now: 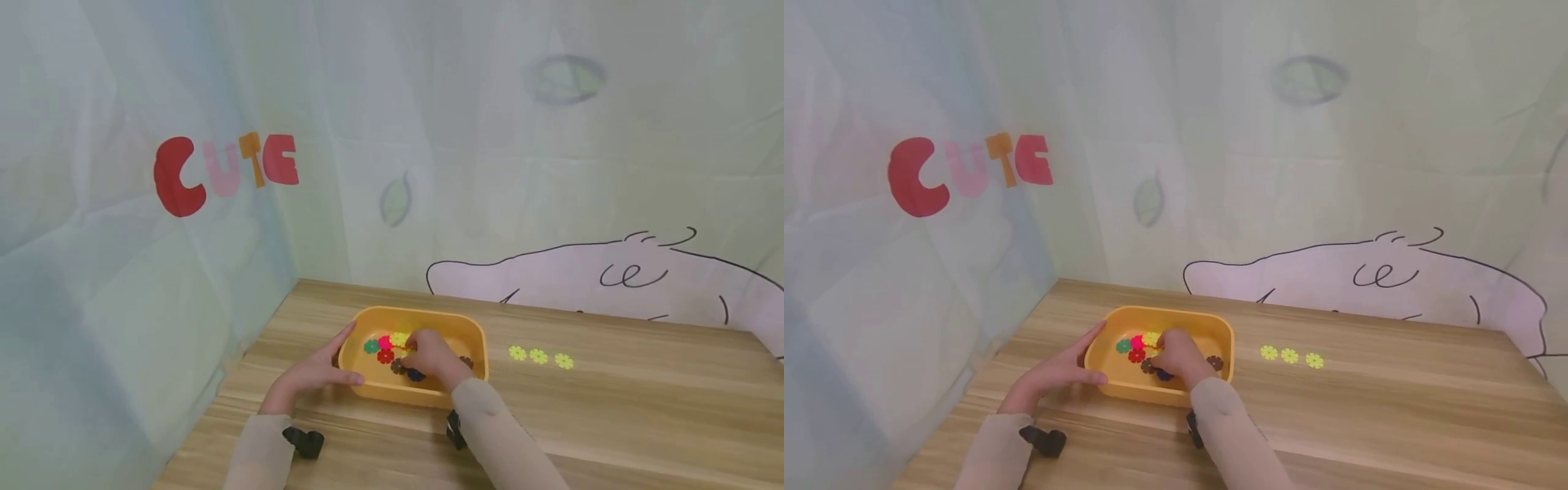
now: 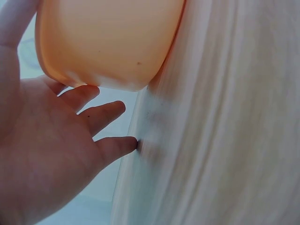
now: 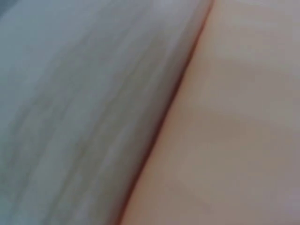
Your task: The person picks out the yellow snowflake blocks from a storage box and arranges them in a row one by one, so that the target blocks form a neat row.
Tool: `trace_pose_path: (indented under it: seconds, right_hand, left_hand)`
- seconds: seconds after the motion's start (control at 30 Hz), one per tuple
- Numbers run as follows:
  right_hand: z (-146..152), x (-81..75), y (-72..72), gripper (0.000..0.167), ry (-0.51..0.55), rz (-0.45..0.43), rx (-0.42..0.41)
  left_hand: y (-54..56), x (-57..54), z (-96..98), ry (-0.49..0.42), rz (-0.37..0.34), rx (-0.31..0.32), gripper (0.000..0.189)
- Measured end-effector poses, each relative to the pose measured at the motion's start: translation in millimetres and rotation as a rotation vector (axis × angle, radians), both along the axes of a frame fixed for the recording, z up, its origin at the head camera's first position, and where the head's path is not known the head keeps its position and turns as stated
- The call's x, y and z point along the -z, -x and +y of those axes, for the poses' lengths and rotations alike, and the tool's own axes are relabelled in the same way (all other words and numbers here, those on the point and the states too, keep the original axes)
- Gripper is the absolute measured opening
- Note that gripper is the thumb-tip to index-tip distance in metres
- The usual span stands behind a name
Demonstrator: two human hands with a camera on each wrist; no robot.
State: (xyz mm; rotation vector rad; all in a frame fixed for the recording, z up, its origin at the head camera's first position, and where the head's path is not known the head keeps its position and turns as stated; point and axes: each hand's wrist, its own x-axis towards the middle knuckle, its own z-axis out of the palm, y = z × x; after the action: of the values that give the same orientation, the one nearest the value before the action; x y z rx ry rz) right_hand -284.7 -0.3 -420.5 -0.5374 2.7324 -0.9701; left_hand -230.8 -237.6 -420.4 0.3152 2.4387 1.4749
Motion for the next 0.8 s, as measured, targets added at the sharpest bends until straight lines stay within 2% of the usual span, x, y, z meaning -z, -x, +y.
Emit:
trace_pose_path:
  seconds: [0.3, 0.5, 0.63, 0.8]
  right_hand:
    - [12, -15.5, -7.2, 0.037, 0.107, 0.007, -0.029]
    - [32, -29.2, -12.3, 0.034, 0.137, 0.131, -0.028]
    - [52, -40.5, -17.8, 0.033, 0.130, 0.167, 0.003]
    - [81, -50.5, -20.5, 0.035, 0.072, 0.197, 0.000]
  left_hand:
    - [-0.9, 0.5, -0.5, 0.030, 0.007, -0.007, 0.109]
    - [-0.2, 2.2, -1.3, 0.020, 0.005, -0.010, 0.109]
    - [-0.4, 2.2, -0.8, 0.018, -0.001, -0.016, 0.109]
    - [-1.1, 1.5, -0.1, 0.012, -0.005, -0.017, 0.109]
